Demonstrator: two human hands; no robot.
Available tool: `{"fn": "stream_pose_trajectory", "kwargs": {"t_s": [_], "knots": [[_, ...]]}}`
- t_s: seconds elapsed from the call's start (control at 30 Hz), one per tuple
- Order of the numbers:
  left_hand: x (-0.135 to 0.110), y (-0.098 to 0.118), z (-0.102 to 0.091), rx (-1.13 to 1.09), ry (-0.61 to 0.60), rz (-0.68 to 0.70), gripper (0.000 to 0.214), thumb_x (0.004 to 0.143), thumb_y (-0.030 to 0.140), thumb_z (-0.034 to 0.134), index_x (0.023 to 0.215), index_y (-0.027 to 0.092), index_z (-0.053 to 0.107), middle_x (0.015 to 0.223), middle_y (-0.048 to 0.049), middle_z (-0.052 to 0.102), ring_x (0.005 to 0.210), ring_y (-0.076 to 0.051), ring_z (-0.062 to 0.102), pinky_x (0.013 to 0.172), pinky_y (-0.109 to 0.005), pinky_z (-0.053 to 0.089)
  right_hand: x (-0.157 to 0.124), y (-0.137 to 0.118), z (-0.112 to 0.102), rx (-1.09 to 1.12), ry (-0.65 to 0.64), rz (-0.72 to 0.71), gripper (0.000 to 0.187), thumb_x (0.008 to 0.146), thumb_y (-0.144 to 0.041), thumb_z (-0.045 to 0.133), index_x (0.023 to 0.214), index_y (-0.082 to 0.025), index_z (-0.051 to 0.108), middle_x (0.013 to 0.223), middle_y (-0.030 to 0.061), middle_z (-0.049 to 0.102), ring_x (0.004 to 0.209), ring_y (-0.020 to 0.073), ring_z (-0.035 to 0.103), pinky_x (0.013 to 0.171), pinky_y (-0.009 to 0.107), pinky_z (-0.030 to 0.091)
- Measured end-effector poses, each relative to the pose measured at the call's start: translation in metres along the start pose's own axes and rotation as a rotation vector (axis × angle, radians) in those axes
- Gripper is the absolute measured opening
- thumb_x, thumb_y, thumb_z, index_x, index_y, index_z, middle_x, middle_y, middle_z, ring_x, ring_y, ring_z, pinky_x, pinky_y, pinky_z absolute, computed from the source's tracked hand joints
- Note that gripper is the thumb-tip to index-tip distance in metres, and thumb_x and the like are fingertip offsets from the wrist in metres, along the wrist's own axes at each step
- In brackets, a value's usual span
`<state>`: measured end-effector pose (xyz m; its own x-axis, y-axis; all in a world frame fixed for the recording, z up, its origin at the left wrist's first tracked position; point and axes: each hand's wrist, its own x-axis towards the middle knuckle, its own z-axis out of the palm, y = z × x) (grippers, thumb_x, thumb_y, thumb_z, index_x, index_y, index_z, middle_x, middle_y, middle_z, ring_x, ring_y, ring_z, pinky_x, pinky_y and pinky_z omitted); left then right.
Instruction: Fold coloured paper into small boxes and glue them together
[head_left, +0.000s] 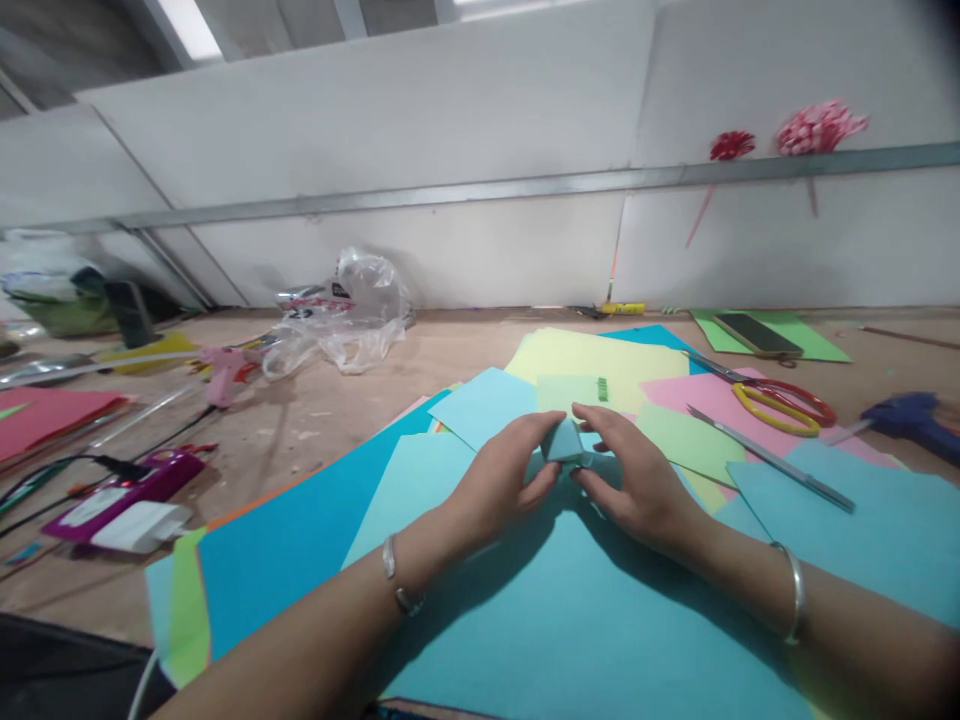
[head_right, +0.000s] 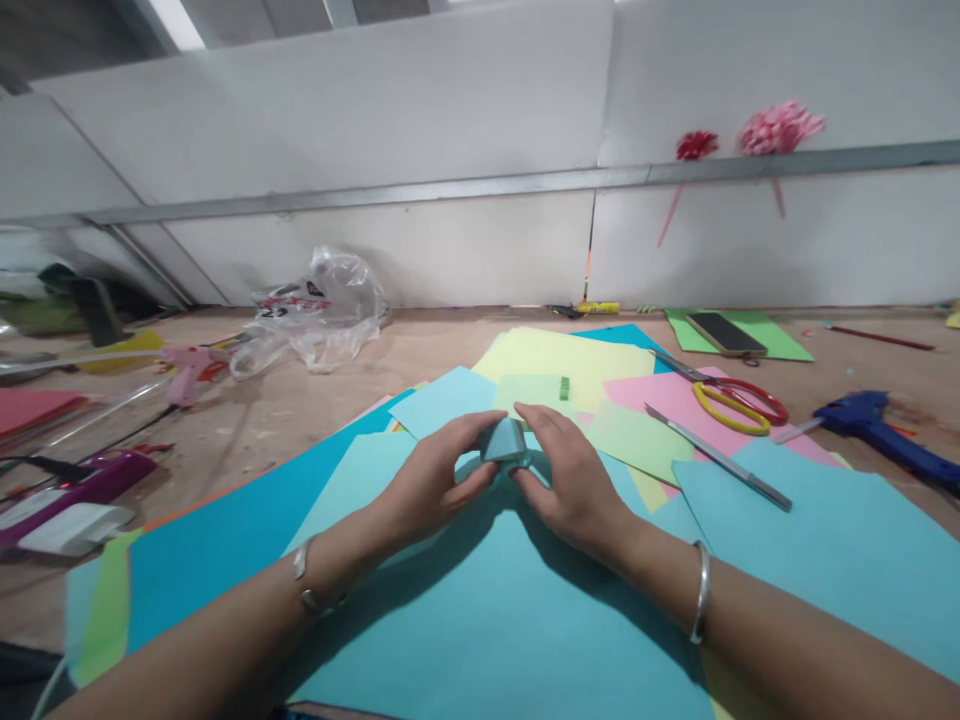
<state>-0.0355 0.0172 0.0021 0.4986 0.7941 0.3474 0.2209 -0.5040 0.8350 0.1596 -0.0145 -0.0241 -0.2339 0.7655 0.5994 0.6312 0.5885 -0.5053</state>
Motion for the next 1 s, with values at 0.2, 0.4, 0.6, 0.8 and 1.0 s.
{"fn": "stream_pose_trajectory", "kwargs": {"t_s": [0.2,0.4,0.6,0.8,1.0], "knots": [[-0.002,-0.005,0.000,0.084,-0.077,0.028,0.048,0.076,0.012,0.066,0.122,0.021,0.059,0.115,-0.0110,0.064,0.101,-0.029,0.061,0.092,-0.042,0.044,-0.003,0.004,0.000,-0.095,-0.028,-0.049,0.055,0.083,-0.019,0.056,0.137,-0.018,0.045,0.125,0.0147,0.064,0.112,0.0281,0.063,0.093,0.047,0.054],[0.000,-0.003,-0.003,0.274,-0.102,0.131,0.047,0.077,0.007,0.059,0.122,0.021,0.059,0.116,-0.0112,0.065,0.108,-0.030,0.060,0.093,-0.043,0.046,-0.004,0.002,0.001,-0.122,-0.020,-0.042,0.052,0.082,-0.022,0.056,0.134,-0.017,0.047,0.126,0.0160,0.064,0.111,0.0287,0.064,0.091,0.045,0.055],[0.000,-0.003,-0.003,0.333,-0.128,0.249,0.053,0.082,0.012,0.060,0.133,0.021,0.052,0.125,-0.0129,0.062,0.114,-0.029,0.059,0.096,-0.043,0.048,-0.004,0.000,0.001,-0.160,0.022,-0.084,0.053,0.083,-0.020,0.055,0.135,-0.015,0.046,0.125,0.0182,0.064,0.113,0.0295,0.063,0.092,0.046,0.055],[-0.001,-0.012,-0.003,0.467,-0.112,0.356,0.059,0.083,0.014,0.056,0.140,0.021,0.041,0.126,-0.0136,0.061,0.112,-0.027,0.060,0.093,-0.045,0.052,-0.003,0.001,-0.001,-0.190,0.020,-0.144,0.050,0.088,-0.024,0.055,0.136,-0.017,0.044,0.122,0.0167,0.066,0.108,0.0279,0.066,0.087,0.044,0.057],[0.000,-0.011,0.000,0.474,-0.097,0.354,0.058,0.080,0.010,0.054,0.137,0.018,0.042,0.123,-0.0149,0.062,0.109,-0.027,0.061,0.090,-0.044,0.053,-0.005,0.001,-0.001,-0.270,0.044,-0.195,0.047,0.091,-0.027,0.052,0.136,-0.018,0.042,0.121,0.0161,0.067,0.107,0.0280,0.067,0.086,0.044,0.057]]}}
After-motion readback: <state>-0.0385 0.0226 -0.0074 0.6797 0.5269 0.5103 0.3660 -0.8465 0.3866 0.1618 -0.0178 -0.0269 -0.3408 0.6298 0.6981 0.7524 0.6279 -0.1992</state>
